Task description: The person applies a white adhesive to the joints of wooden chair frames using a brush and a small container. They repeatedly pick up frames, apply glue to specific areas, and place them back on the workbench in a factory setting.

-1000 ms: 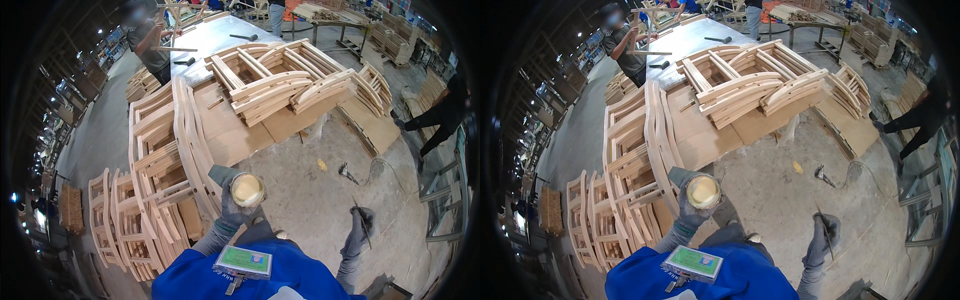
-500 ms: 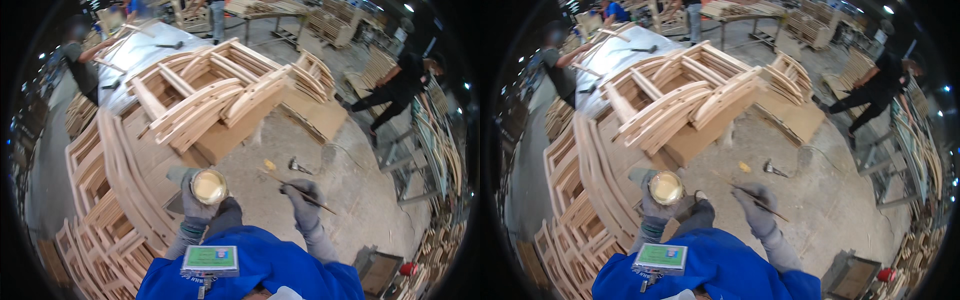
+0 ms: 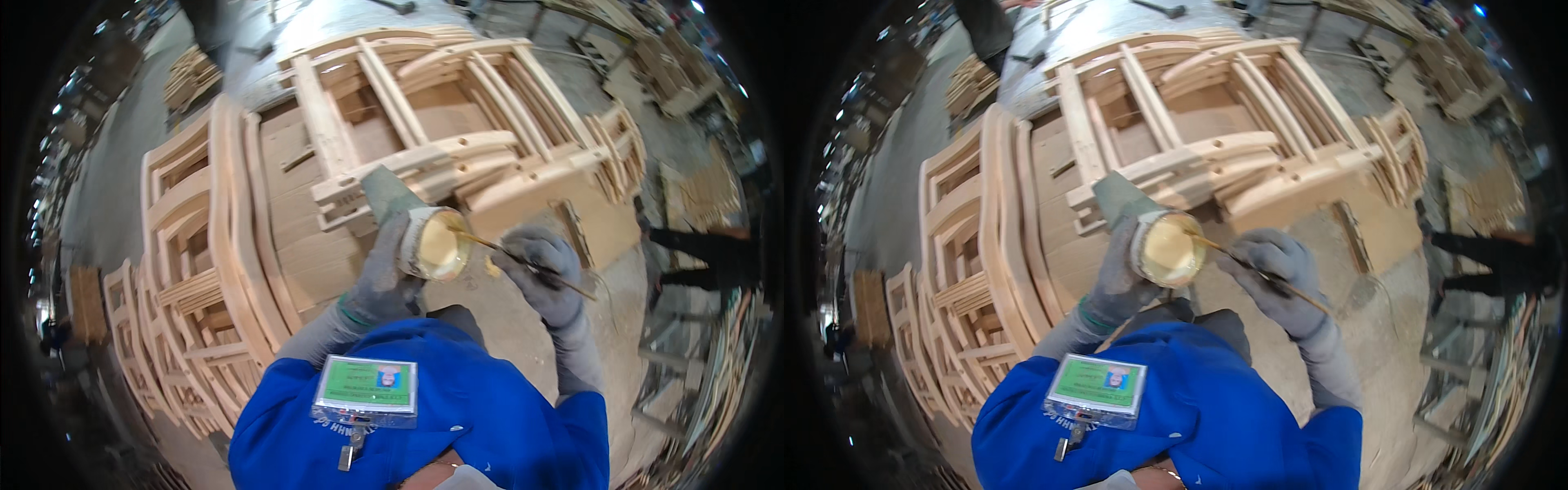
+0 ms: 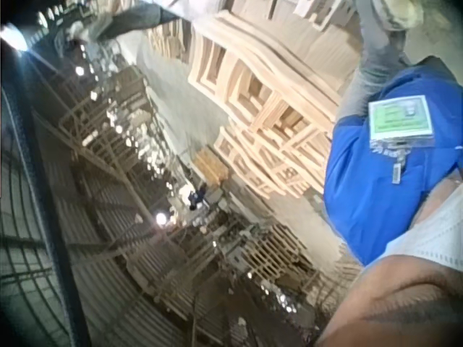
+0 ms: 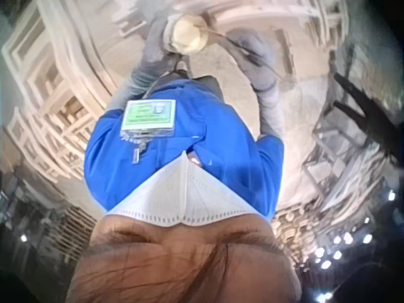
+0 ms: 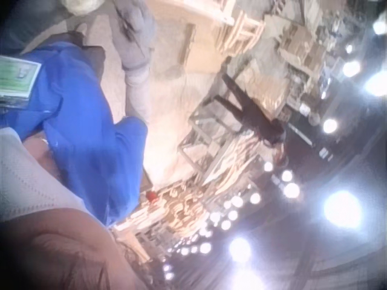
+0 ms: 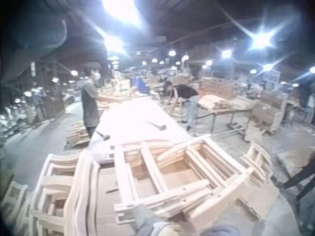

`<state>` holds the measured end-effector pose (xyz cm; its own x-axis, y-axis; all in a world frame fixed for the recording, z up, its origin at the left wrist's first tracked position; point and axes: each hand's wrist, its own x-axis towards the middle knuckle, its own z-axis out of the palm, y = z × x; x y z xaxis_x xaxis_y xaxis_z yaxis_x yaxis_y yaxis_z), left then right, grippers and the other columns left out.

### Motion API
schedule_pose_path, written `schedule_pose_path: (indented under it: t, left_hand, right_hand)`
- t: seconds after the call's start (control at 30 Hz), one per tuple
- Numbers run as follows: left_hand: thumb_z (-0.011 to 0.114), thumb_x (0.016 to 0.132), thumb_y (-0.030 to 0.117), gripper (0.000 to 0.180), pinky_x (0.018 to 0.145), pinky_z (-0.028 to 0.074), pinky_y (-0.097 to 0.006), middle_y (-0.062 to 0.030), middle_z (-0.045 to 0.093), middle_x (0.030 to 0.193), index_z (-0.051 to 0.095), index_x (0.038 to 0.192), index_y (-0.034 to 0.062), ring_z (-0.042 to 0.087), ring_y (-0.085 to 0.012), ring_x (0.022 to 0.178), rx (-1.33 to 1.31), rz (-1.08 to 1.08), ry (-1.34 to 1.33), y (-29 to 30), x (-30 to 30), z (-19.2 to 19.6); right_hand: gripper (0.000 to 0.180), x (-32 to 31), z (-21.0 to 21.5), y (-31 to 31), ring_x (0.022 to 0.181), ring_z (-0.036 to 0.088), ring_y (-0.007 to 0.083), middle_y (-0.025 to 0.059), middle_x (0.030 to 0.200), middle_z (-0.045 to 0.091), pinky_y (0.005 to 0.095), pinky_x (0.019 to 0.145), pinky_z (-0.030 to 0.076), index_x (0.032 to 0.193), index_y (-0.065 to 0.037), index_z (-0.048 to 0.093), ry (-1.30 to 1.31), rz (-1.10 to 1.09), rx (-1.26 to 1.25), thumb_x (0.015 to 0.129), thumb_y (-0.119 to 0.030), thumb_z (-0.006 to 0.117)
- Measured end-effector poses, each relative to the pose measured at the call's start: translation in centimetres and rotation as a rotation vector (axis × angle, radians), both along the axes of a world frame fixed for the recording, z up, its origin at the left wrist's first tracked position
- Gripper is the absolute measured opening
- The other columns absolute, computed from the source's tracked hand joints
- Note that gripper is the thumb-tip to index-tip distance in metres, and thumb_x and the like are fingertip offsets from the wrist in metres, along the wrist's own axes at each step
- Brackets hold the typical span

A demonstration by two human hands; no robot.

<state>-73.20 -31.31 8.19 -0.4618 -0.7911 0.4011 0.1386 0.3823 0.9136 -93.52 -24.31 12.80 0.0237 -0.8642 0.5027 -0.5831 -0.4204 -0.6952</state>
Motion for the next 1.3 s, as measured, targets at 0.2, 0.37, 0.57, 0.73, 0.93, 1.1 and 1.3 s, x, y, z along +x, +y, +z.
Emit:
schedule_pose_path:
  t: [0.2, 0.37, 0.57, 0.73, 0.93, 1.1, 1.3]
  left_hand:
    - [0.032, 0.096, 0.045, 0.053, 0.101, 0.040, -0.041, -0.0122, 0.049, 0.126, 0.042, 0.128, 0.0037, 0.049, -0.0254, 0.118, 1.226, -0.058, 0.776, -1.3, 0.9, -3.1]
    - [0.035, 0.091, 0.056, 0.062, 0.096, 0.043, -0.049, -0.0157, 0.049, 0.127, 0.040, 0.132, 0.0095, 0.049, -0.0352, 0.116, 1.013, 0.071, 0.849, -0.8, 6.6, -4.7]
    - [0.036, 0.094, 0.044, 0.050, 0.097, 0.041, -0.053, -0.0162, 0.049, 0.127, 0.042, 0.130, 0.0095, 0.051, -0.0365, 0.113, 0.830, 0.548, 0.794, -1.9, 13.3, -6.9]
    - [0.039, 0.095, 0.040, 0.046, 0.096, 0.045, -0.043, -0.0121, 0.053, 0.124, 0.046, 0.126, 0.0066, 0.054, -0.0279, 0.111, 0.910, 0.691, 0.709, -5.9, 19.7, -11.9]
    - [0.047, 0.093, 0.024, 0.033, 0.082, 0.050, -0.029, -0.0102, 0.061, 0.105, 0.055, 0.114, -0.0004, 0.059, -0.0175, 0.095, 0.374, 0.620, 0.013, -15.1, 22.9, -18.0]
    - [0.055, 0.089, 0.029, 0.032, 0.070, 0.050, -0.026, -0.0050, 0.063, 0.094, 0.060, 0.108, 0.0030, 0.060, -0.0123, 0.079, 0.874, 0.507, -0.156, -24.7, 24.9, -23.2]
    - [0.049, 0.089, 0.035, 0.040, 0.077, 0.048, -0.032, -0.0125, 0.064, 0.096, 0.058, 0.108, 0.0017, 0.061, -0.0211, 0.083, 0.714, 0.285, -0.596, -33.8, 26.6, -26.4]
  right_hand:
    - [0.018, -2.8, 0.8, -4.0, 0.069, 0.056, 0.0207, 0.0064, 0.077, 0.055, 0.0277, 0.058, 0.044, 0.081, -0.007, 0.065, 0.069, 0.251, 0.136, 0.067, 0.003, 0.071]
    - [0.019, -5.2, -2.6, -8.6, 0.080, 0.061, 0.0237, 0.0107, 0.092, 0.061, 0.0306, 0.068, 0.049, 0.090, -0.003, 0.064, -0.168, 0.134, 0.142, 0.073, 0.006, 0.065]
    - [0.056, 0.0, -9.5, -17.0, 0.126, 0.039, 0.0371, 0.0217, 0.131, 0.046, 0.0485, 0.107, 0.028, 0.129, 0.000, 0.041, 0.528, 0.385, 0.007, 0.080, -0.019, 0.061]
    - [0.084, 3.9, -12.2, -21.1, 0.113, 0.045, 0.0359, 0.0182, 0.120, 0.049, 0.0493, 0.107, 0.026, 0.129, 0.002, 0.037, 0.843, 0.327, 0.135, 0.062, -0.030, 0.076]
    - [0.090, 4.3, -13.1, -20.2, 0.111, 0.045, 0.0346, 0.0169, 0.117, 0.048, 0.0483, 0.106, 0.028, 0.129, -0.002, 0.037, 0.758, 0.272, 0.205, 0.055, -0.024, 0.081]
    - [0.084, 7.8, -9.9, -18.6, 0.125, 0.036, 0.0392, 0.0211, 0.132, 0.040, 0.0482, 0.106, 0.027, 0.135, -0.002, 0.032, 0.658, 0.244, 0.269, 0.067, -0.025, 0.076]
    - [0.069, 15.7, -7.9, -17.4, 0.120, 0.045, 0.0368, 0.0185, 0.128, 0.047, 0.0427, 0.098, 0.039, 0.132, -0.002, 0.038, 0.422, 0.414, 0.164, 0.073, -0.014, 0.073]
